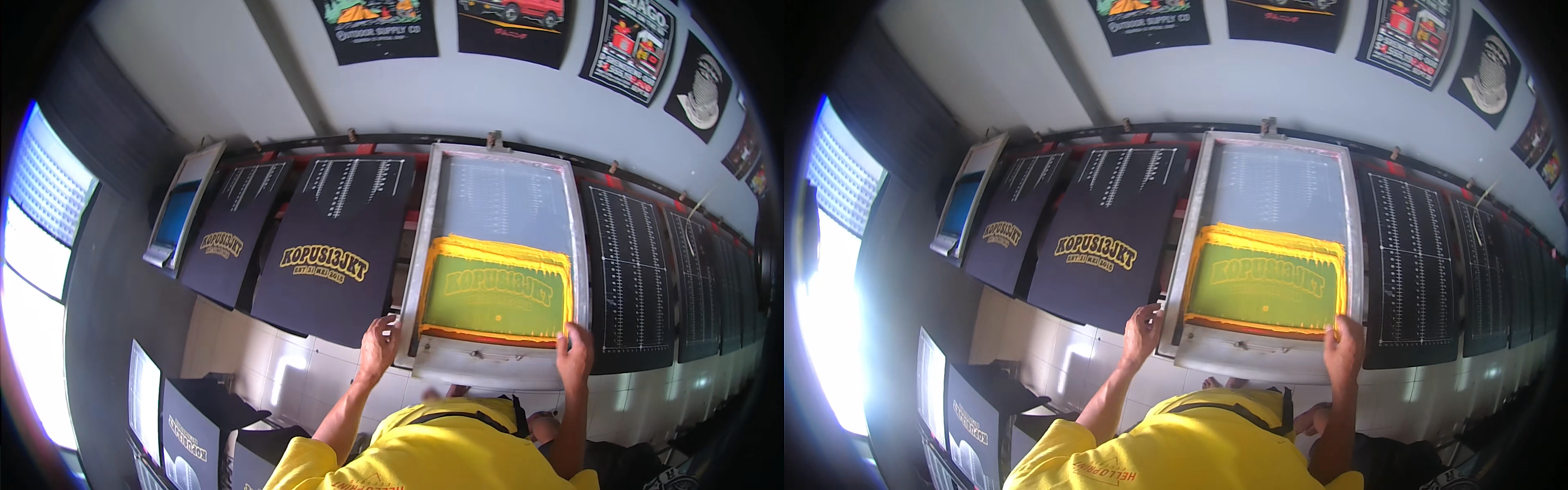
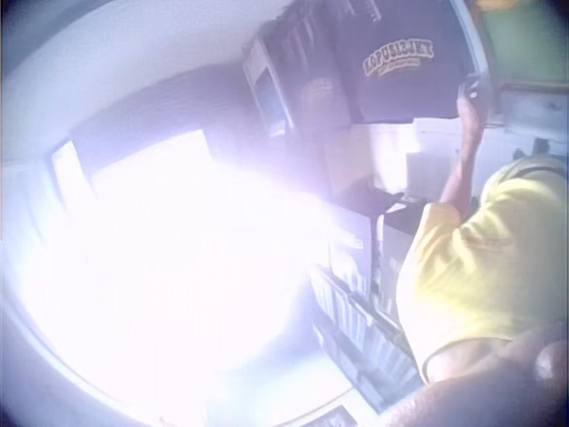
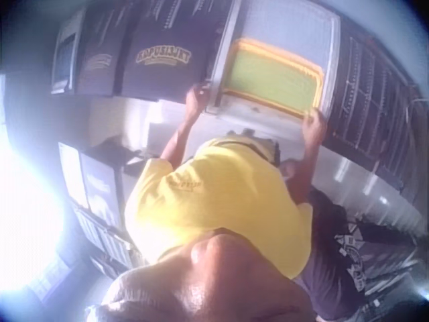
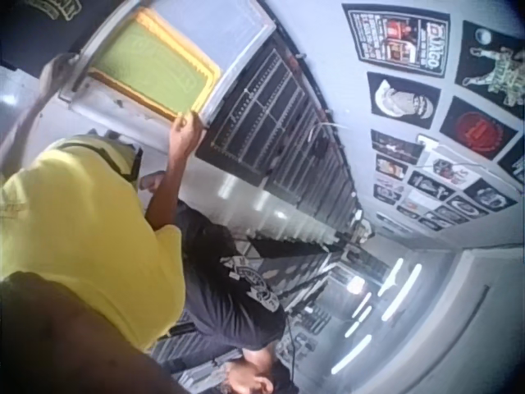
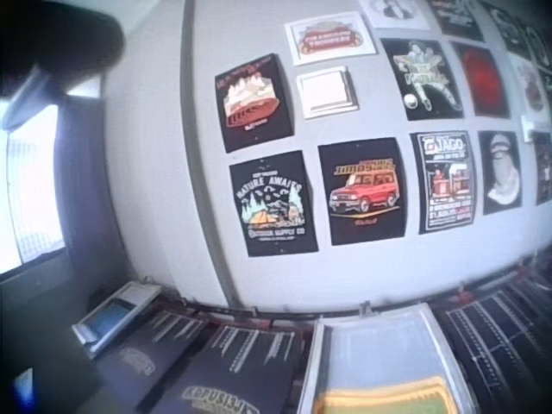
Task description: The person performs screen printing by applying yellow ink across a mesh stencil onto black t-shirts positioned on a long row of printing stations.
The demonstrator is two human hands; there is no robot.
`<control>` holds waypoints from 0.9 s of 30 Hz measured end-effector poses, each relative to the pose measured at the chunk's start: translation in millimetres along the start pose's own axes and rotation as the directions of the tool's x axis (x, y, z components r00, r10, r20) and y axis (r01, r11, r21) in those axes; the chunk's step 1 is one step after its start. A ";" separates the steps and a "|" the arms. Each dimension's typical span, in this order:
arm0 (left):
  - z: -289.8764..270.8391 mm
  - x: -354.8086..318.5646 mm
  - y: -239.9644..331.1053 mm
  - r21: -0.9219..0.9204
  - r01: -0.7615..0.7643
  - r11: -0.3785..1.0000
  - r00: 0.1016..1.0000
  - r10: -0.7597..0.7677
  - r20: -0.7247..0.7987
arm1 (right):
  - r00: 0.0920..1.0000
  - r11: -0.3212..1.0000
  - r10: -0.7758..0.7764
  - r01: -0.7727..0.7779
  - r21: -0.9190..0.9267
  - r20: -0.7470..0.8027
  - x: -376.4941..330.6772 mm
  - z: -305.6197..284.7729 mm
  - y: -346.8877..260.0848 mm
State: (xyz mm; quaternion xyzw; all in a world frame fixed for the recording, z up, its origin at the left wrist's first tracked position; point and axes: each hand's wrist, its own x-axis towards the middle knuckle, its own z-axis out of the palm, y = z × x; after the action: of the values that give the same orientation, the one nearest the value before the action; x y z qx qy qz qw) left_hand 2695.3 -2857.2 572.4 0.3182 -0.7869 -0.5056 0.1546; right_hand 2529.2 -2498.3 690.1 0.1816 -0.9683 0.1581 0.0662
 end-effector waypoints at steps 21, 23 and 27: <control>83.2 -98.2 38.3 -0.204 0.444 0.873 0.328 0.053 0.943 | 0.841 0.859 -0.399 0.483 -0.173 0.364 -0.1 3.7 -89.4; 91.0 -99.7 39.1 -0.167 0.497 0.852 0.294 0.016 0.956 | 0.829 0.833 -0.443 0.521 -0.184 0.341 4.5 2.9 -86.5; 102.4 -111.5 36.7 -0.194 0.545 0.815 0.380 -0.034 0.925 | 0.840 0.838 -0.470 0.521 -0.161 0.270 46.0 5.7 -76.5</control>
State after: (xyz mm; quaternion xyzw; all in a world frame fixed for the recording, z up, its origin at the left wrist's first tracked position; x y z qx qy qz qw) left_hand 2708.4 -2702.0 568.9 0.0925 -0.5254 -0.7884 -0.3062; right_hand 2514.7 -2583.0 714.9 0.4348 -0.9003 0.0022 0.0182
